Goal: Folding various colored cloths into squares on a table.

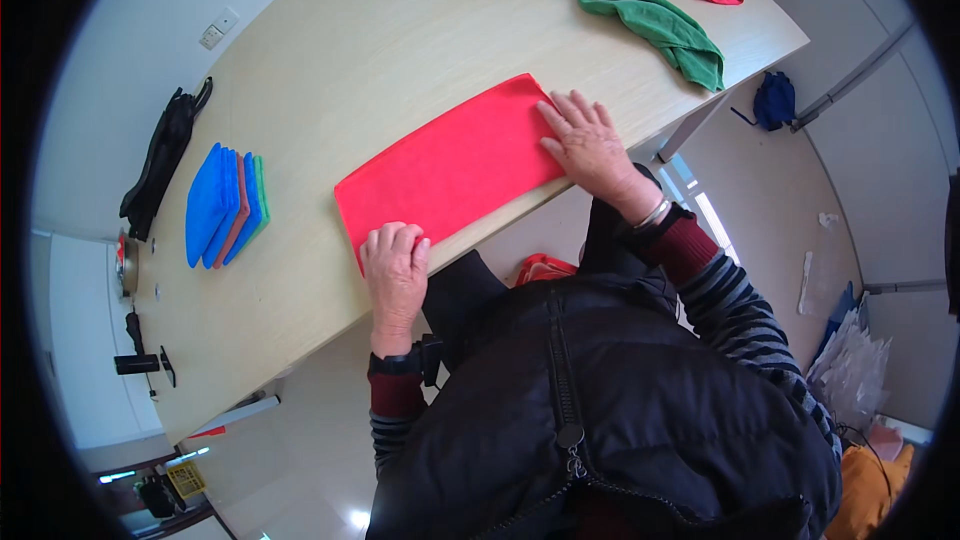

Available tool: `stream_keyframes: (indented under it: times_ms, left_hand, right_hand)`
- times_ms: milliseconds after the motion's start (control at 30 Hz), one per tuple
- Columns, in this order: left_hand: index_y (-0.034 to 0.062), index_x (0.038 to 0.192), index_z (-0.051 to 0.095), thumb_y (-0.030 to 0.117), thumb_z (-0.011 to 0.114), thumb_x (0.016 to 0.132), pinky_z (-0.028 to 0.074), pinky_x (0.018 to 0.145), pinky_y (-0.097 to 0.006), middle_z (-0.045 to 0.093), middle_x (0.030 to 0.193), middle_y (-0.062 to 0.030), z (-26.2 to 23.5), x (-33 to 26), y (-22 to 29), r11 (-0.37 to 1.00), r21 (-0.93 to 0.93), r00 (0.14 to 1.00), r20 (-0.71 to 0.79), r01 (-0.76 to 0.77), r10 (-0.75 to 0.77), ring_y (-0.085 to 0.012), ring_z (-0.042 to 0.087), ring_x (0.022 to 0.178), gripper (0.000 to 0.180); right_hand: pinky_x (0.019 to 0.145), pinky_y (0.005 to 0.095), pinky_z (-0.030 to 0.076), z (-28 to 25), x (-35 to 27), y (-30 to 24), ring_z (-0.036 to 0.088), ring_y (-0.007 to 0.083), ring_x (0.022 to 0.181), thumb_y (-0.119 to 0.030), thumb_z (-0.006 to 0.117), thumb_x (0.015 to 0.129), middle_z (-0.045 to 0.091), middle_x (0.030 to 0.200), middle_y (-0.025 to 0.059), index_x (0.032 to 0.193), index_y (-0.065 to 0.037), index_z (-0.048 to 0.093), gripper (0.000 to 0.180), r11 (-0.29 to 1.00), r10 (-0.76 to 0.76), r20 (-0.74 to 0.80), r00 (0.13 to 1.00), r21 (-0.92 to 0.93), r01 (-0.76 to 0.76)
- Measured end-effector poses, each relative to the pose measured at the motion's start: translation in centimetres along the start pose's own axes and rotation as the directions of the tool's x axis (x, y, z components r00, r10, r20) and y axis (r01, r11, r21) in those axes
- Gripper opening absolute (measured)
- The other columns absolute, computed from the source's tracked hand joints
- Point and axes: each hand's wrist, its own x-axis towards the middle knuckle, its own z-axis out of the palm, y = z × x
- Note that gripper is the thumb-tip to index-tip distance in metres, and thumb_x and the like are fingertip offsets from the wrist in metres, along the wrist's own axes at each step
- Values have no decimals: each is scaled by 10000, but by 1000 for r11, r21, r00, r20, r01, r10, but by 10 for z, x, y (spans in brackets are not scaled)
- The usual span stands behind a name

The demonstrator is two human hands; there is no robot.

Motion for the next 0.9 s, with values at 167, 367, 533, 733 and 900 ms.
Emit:
stream_keyframes:
  times_ms: [167,367,533,733,900]
  left_hand:
    - [75,978,630,125,667,881,434,837,-413,604,957,-86,-9,-5,-14,999,41,999,-40,36,-34,-302,563,953,115]
    - [79,955,640,88,698,845,447,816,-412,605,966,-78,8,24,34,994,11,988,-113,-106,107,-287,575,934,124]
    - [72,927,633,91,690,849,446,810,-416,603,958,-87,22,25,44,990,-38,989,-57,-139,137,-291,577,921,98]
    - [71,880,612,94,696,845,443,805,-426,600,902,-85,11,3,7,997,-75,998,-66,-16,11,-293,577,892,94]
    - [40,857,580,71,663,874,445,773,-426,591,861,-107,-2,-5,-19,994,-83,993,-89,66,-73,-313,566,855,90]
  right_hand:
    - [1195,515,227,-24,4,-1,321,342,1455,-304,555,975,396,1538,142,1484,-111,415,562,994,27,-59,998,-100,-33]
    - [1183,513,262,-22,0,-79,368,345,1428,-232,597,946,448,1490,160,1441,-76,457,537,956,-190,-83,978,212,203]
    - [1185,506,262,-3,-13,-98,375,341,1424,-196,577,947,457,1482,162,1427,-63,472,509,924,-246,-27,969,297,243]
    - [1187,491,265,-6,-23,-47,385,337,1416,-100,546,910,460,1481,165,1394,-31,491,492,971,-96,-82,992,210,111]
    - [1185,477,275,-12,-25,-17,388,340,1412,-63,547,872,461,1475,181,1363,-13,509,495,976,84,-117,990,211,-58]
